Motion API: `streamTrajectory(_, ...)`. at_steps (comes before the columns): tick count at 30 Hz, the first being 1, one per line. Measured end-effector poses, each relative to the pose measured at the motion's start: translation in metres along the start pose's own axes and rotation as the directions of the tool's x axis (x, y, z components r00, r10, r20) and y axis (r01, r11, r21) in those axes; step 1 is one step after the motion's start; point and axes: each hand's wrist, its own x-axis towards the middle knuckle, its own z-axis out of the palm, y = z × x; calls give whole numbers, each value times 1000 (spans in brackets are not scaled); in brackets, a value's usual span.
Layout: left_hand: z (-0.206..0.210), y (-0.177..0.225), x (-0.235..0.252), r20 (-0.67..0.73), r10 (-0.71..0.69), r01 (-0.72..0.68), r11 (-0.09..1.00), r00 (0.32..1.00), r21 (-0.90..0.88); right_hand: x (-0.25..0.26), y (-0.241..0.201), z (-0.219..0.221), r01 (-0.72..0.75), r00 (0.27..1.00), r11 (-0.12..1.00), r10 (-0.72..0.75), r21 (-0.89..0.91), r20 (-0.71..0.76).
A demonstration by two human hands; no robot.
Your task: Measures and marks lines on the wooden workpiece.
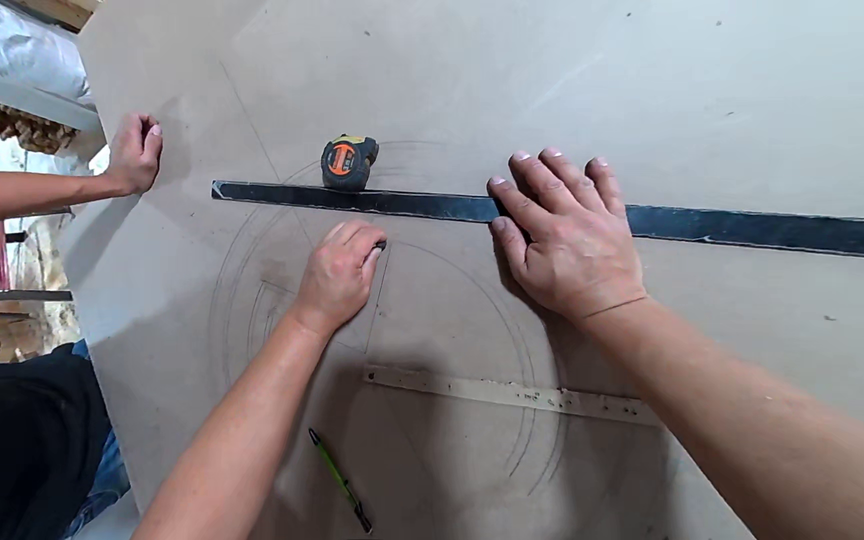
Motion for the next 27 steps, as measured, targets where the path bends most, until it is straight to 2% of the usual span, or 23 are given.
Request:
streamTrajectory(23,-3,7,-4,19,-75,74,997,997,35,-3,-4,1,7,1000,1000,-7,4,24)
streamTrajectory(27,4,6,3,-33,-97,96,995,995,-9,-2,-3,3,19,999,1000,-19,6,29)
